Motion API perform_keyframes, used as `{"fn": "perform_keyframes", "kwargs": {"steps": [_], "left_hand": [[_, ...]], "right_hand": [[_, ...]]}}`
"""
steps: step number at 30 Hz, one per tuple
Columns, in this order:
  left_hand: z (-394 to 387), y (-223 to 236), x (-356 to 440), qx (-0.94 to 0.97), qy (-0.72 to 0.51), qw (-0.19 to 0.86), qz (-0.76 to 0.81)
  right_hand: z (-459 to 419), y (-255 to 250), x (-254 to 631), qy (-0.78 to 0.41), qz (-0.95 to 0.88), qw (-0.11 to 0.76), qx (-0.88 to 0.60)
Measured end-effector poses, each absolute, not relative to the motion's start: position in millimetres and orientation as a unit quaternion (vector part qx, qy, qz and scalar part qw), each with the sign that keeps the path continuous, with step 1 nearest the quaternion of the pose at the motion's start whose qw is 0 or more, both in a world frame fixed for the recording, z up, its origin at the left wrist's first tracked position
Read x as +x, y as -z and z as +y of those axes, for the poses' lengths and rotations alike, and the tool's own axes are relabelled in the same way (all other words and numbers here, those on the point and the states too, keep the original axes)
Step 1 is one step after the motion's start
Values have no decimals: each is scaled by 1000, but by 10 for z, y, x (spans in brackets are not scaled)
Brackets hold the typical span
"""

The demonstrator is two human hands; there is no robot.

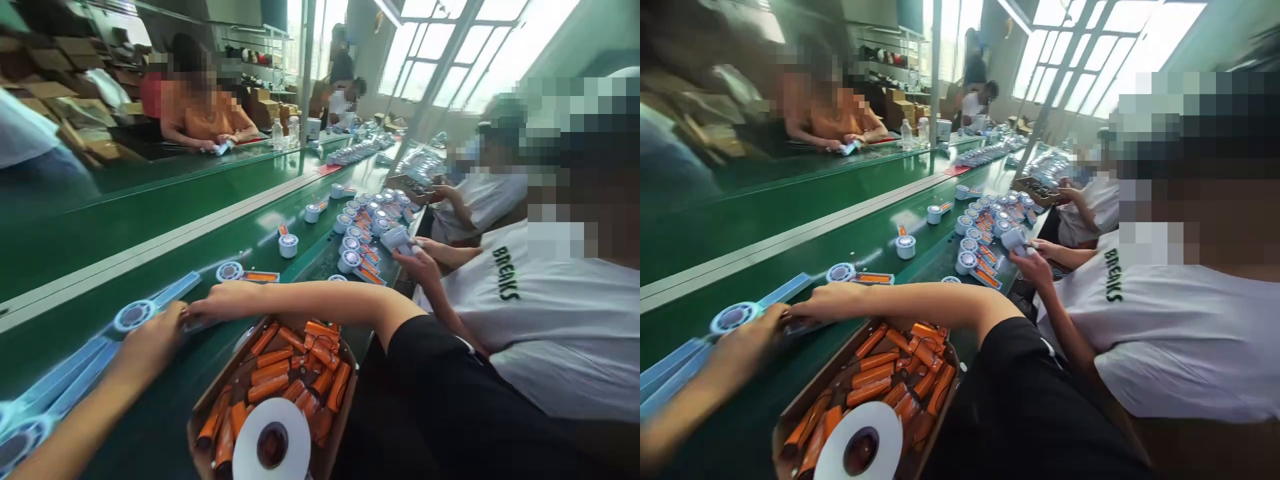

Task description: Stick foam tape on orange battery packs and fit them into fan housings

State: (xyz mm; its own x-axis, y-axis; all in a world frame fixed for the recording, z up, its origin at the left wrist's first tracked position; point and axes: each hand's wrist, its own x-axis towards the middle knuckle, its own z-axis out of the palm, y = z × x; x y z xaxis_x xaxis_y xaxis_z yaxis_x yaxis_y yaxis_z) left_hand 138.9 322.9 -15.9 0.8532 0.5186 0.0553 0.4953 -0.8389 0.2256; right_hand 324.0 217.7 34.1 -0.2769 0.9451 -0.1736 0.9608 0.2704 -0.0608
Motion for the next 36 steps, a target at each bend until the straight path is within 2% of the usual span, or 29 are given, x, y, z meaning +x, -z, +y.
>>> {"fn": "perform_keyframes", "kwargs": {"steps": [5,12,16,22,32,36], "left_hand": [[3018,70,1510,920,23,104,377],[3106,-104,1578,919,-10,135,369],[3280,-211,1487,908,-102,113,390],[3260,-238,1520,905,62,12,420],[3114,-340,1594,914,80,32,397],[3026,-398,1557,920,107,38,375]], "right_hand": [[2295,-182,3106,84,816,68,567],[2255,-337,3335,69,826,54,556],[1998,-310,3639,32,766,-21,642],[1680,-84,3960,15,699,-88,709],[2077,-46,4344,49,608,-172,774],[2079,-129,4364,42,569,-232,787]]}}
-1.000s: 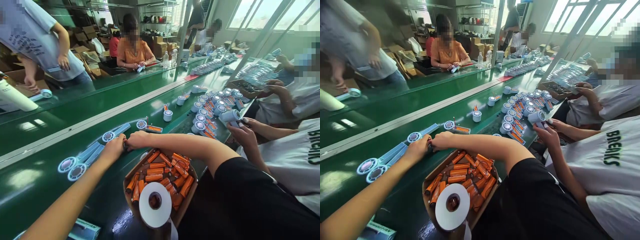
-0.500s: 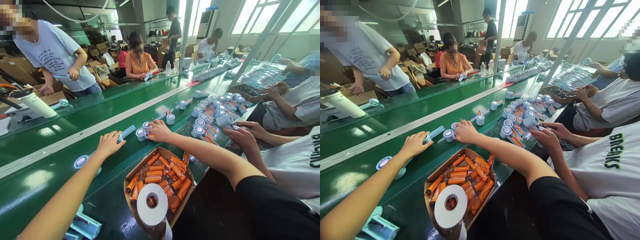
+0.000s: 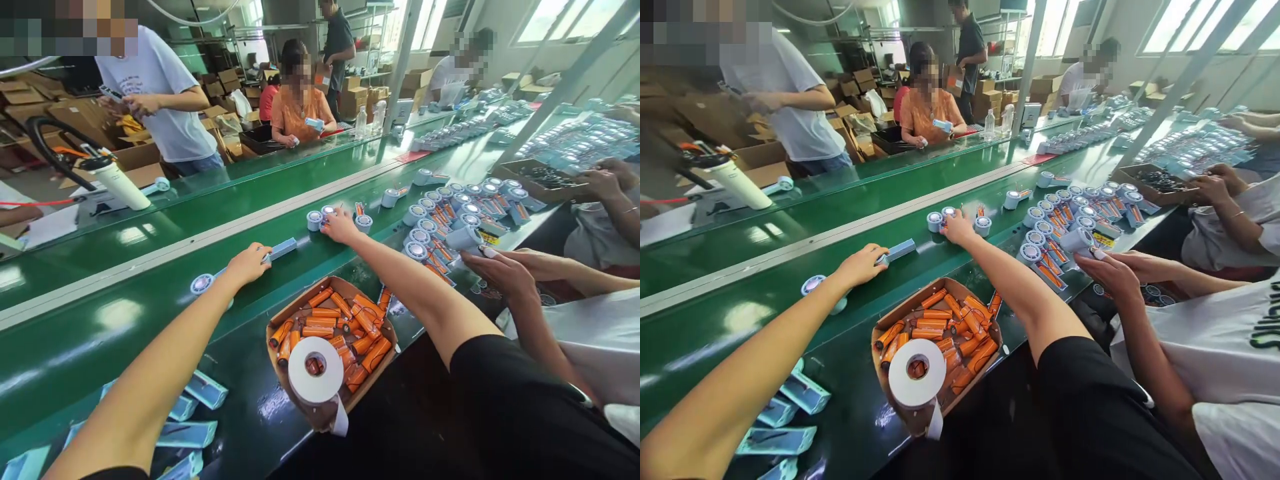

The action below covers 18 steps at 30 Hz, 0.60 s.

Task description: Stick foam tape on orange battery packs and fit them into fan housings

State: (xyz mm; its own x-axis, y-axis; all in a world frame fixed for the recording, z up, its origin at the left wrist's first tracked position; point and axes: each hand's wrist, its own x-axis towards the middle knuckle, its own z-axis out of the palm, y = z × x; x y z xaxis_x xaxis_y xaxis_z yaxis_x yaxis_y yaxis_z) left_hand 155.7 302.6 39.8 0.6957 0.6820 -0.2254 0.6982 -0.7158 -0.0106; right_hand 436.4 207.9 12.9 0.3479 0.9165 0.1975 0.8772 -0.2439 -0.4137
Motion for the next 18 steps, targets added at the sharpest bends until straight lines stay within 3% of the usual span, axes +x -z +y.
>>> {"fn": "perform_keyframes", "kwargs": {"steps": [6,12,18], "left_hand": [[2797,-556,1282,935,91,42,340],[2177,-562,417,934,98,63,337],[1704,-361,-133,918,118,74,371]], "right_hand": [[1119,-242,3955,-21,-658,293,-693],[37,-318,3863,-71,-654,380,-650],[1150,-563,3331,-186,-736,257,-598]]}}
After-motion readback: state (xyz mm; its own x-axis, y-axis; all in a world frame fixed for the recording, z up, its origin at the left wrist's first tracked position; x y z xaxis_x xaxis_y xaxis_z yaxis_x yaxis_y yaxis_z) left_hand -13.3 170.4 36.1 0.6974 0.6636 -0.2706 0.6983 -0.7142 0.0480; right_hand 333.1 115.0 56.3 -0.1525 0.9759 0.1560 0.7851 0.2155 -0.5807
